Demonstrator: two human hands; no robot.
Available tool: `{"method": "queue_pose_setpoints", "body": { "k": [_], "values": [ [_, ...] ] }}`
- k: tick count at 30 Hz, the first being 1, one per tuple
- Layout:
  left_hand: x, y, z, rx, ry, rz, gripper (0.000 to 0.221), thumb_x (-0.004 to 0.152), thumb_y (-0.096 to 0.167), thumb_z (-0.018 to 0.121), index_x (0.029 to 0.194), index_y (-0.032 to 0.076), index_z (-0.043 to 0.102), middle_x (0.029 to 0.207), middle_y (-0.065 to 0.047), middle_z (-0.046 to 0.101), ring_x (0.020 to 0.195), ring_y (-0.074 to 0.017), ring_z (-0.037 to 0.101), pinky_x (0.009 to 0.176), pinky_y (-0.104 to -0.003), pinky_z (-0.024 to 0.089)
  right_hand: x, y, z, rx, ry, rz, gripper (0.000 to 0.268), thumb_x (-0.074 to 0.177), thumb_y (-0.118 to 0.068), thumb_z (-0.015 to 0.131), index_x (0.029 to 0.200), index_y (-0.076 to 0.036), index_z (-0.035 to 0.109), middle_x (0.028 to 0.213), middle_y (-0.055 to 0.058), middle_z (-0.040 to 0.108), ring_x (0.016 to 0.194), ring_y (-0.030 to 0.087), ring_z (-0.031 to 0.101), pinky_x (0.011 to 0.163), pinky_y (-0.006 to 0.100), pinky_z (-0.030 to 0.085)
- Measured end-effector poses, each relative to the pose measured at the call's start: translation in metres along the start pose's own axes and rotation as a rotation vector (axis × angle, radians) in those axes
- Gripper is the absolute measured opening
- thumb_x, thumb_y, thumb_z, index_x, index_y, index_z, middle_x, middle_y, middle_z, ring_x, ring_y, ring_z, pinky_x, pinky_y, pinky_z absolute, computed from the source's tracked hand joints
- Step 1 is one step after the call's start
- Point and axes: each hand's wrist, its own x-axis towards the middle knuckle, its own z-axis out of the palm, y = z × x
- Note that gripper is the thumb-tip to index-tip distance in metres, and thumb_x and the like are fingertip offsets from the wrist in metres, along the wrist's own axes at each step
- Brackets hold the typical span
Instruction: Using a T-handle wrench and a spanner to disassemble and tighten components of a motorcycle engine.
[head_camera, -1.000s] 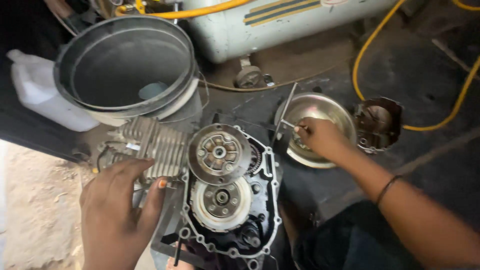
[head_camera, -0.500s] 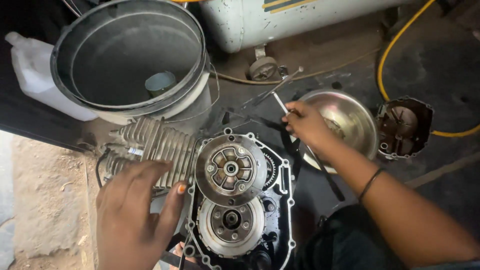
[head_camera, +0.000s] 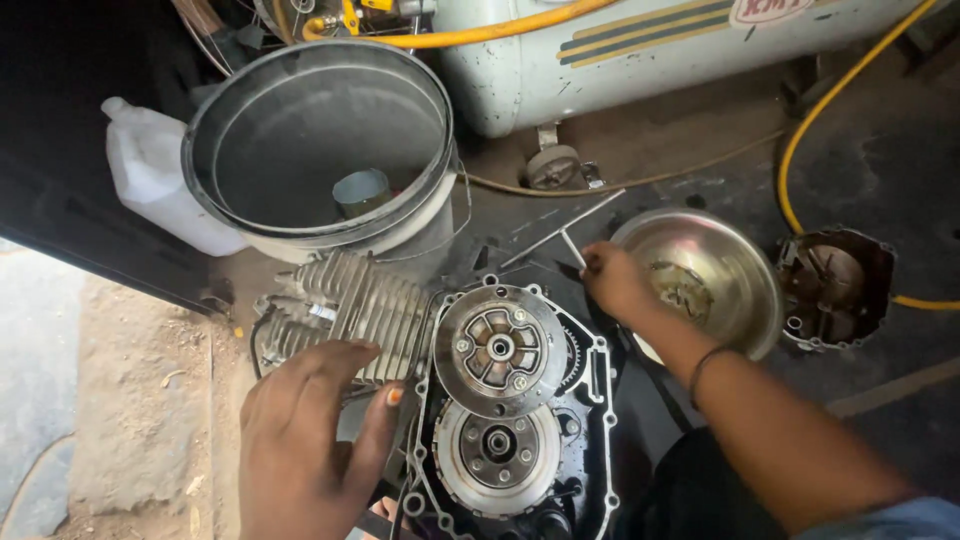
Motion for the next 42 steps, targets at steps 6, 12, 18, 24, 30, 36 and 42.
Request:
{"method": "queue_pose_setpoints", "body": {
  "k": [6,12,18,24,30,36,42],
  "values": [
    [-0.005,-0.009,0.001,0.006,-0.001,0.002,0.039,0.08,0.021,0.078,0.114,0.005,0.066,0.111,-0.011,0.07,0.104,-0.032,0.067,0.09,-0.046,0.049,0.005,-0.004,0.003,-0.111,0.007,-0.028,0.025,0.082,-0.014,0.078,0.104,-0.004,0.07,0.098,0.02,0.073,0.094,0.039,0.071,0.082,0.046,0.055],
    [-0.009,-0.02,0.004,0.044,-0.044,-0.039,0.043,0.073,0.021,0.081,0.112,0.007,0.068,0.11,-0.012,0.07,0.101,-0.0318,0.069,0.088,-0.046,0.051,0.011,0.001,0.009,-0.235,-0.098,-0.07,0.019,0.086,-0.019,0.075,0.098,-0.005,0.07,0.095,0.022,0.072,0.092,0.043,0.069,0.08,0.05,0.054],
    [-0.008,-0.018,0.007,0.024,-0.025,-0.019,0.043,0.075,0.021,0.081,0.112,0.007,0.067,0.111,-0.011,0.07,0.103,-0.0318,0.068,0.09,-0.046,0.051,0.009,0.004,0.005,-0.239,-0.161,-0.094,0.02,0.089,-0.014,0.064,0.106,-0.008,0.071,0.098,0.024,0.072,0.091,0.043,0.07,0.079,0.05,0.056],
    [-0.002,-0.002,0.002,0.098,-0.021,0.067,0.038,0.079,0.025,0.081,0.11,0.008,0.067,0.112,-0.008,0.069,0.103,-0.0272,0.067,0.097,-0.046,0.045,-0.002,-0.021,0.002,-0.257,-0.18,-0.021,0.029,0.087,-0.007,0.058,0.113,-0.011,0.073,0.1,0.026,0.072,0.096,0.042,0.071,0.085,0.05,0.056],
    [-0.002,0.002,0.005,0.261,-0.037,0.122,0.03,0.086,0.032,0.078,0.108,0.013,0.071,0.112,-0.002,0.069,0.102,-0.0214,0.065,0.106,-0.046,0.038,-0.001,-0.016,0.008,-0.333,-0.211,-0.019,0.03,0.088,-0.007,0.057,0.113,-0.01,0.074,0.106,0.027,0.071,0.102,0.043,0.069,0.09,0.051,0.054],
    [-0.006,0.003,0.008,0.284,-0.079,0.113,0.029,0.089,0.032,0.077,0.11,0.013,0.071,0.114,-0.002,0.069,0.103,-0.0219,0.064,0.109,-0.046,0.037,-0.007,-0.034,-0.007,-0.352,-0.267,-0.034,0.028,0.089,-0.008,0.058,0.114,-0.006,0.07,0.113,0.029,0.068,0.107,0.046,0.066,0.093,0.052,0.052],
    [-0.008,-0.001,0.022,0.269,-0.109,0.131,0.032,0.092,0.032,0.076,0.116,0.011,0.068,0.12,-0.004,0.069,0.111,-0.0261,0.063,0.11,-0.046,0.038,-0.036,-0.03,-0.05,-0.423,-0.254,-0.09,0.03,0.089,-0.007,0.067,0.118,-0.001,0.066,0.111,0.03,0.067,0.106,0.046,0.065,0.09,0.052,0.053]
  ]
}}
